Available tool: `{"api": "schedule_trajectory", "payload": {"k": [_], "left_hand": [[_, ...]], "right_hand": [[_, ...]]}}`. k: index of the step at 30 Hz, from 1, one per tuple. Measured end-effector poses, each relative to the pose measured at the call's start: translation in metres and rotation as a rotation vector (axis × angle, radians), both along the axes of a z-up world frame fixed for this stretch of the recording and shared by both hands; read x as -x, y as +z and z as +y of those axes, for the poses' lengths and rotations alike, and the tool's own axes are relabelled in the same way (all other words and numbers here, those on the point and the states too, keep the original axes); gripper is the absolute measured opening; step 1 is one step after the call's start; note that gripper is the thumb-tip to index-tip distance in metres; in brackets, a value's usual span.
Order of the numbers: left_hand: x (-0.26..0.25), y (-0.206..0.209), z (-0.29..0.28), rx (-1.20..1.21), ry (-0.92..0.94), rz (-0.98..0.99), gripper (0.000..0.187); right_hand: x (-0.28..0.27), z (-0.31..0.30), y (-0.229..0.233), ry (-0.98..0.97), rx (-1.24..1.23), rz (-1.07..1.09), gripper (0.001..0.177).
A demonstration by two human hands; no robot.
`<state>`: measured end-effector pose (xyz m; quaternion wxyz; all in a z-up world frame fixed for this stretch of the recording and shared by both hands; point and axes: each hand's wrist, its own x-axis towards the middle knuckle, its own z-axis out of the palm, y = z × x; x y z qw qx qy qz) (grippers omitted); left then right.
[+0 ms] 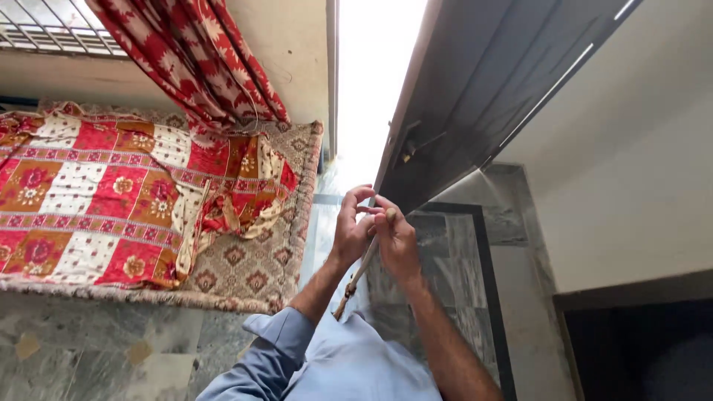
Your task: Sweeping a marble floor using a traditional broom.
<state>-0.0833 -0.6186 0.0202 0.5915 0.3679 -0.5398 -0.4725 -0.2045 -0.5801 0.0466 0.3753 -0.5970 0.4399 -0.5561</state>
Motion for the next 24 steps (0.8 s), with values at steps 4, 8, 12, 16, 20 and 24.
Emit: {"api": "schedule_trajectory", "payload": {"k": [4,8,12,16,20,24], "left_hand": [[0.013,-0.025,-0.098,-0.119,0.010,-0.025,0.064],[0.024,-0.048,-0.185,0.023,0.020,-0.215,0.077],[0.047,-0.063,-0.234,0.027,-0.038,-0.383,0.080],[0.058,-0.048,-0.229,-0.079,-0.085,-0.479,0.073],[0.058,-0.056,-0.223,0.004,-0.091,-0.414,0.057],[0.062,-0.038,-0.197,-0.039,-0.282,-0.311,0.045]], "right_hand": [[0.011,-0.056,-0.006,-0.006,-0.114,-0.020,0.049],[0.020,-0.094,-0.010,-0.051,-0.123,-0.015,0.053],[0.027,-0.115,-0.011,-0.133,-0.159,0.023,0.054],[0.029,-0.136,-0.014,-0.236,-0.208,0.033,0.052],[0.029,-0.149,-0.010,-0.354,-0.152,0.073,0.047],[0.032,-0.136,-0.021,-0.521,0.055,0.222,0.042]]}}
